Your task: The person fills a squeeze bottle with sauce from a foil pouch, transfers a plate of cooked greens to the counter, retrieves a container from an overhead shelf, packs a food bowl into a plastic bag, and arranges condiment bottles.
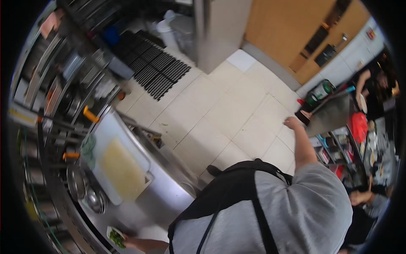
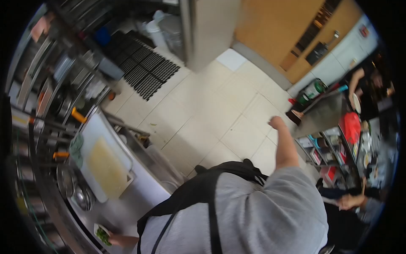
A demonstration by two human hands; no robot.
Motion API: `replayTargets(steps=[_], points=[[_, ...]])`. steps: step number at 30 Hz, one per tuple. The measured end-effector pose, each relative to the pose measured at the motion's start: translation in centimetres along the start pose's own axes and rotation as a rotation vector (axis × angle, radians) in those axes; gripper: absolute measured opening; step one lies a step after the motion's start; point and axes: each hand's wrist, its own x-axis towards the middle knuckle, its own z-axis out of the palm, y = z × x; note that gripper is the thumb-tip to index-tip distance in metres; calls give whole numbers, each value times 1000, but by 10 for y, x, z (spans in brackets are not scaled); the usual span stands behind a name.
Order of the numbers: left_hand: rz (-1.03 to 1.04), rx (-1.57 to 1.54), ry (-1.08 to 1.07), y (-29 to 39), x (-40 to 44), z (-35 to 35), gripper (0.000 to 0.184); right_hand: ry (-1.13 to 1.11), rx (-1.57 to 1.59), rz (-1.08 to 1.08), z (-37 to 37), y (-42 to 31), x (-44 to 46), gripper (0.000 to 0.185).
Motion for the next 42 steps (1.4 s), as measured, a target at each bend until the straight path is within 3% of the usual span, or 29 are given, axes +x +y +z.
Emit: replayTargets(steps=[4,7,14,20,25,27,36,42], points=[[229,-260,37,76,-73,-23,41,30,93,45,-5,-2,12,35],[460,-598,-68,148,-157,-51,40,37,198,88,-16,12,5,34],[797,-1184,-720,253,-365,-108,40,118,390,187,10,131,-65,35],[996,-1244,-1350,332,-550,-114,39,117,459,449,72,277,-158,35],[1229,-1036,-1857,411,-742,-92,39,261,593,641,104,365,-232,35],[1201,-892,-1919,373,-865,-132,55,320,642,718,100,390,-252,34],[1729,-76,-2261,272,-1256,-195,51,812,877,1023,86,490,-316,34],[2018,748,-2440,110,-1441,-227,50,946,997,1379,101,511,-395,34]])
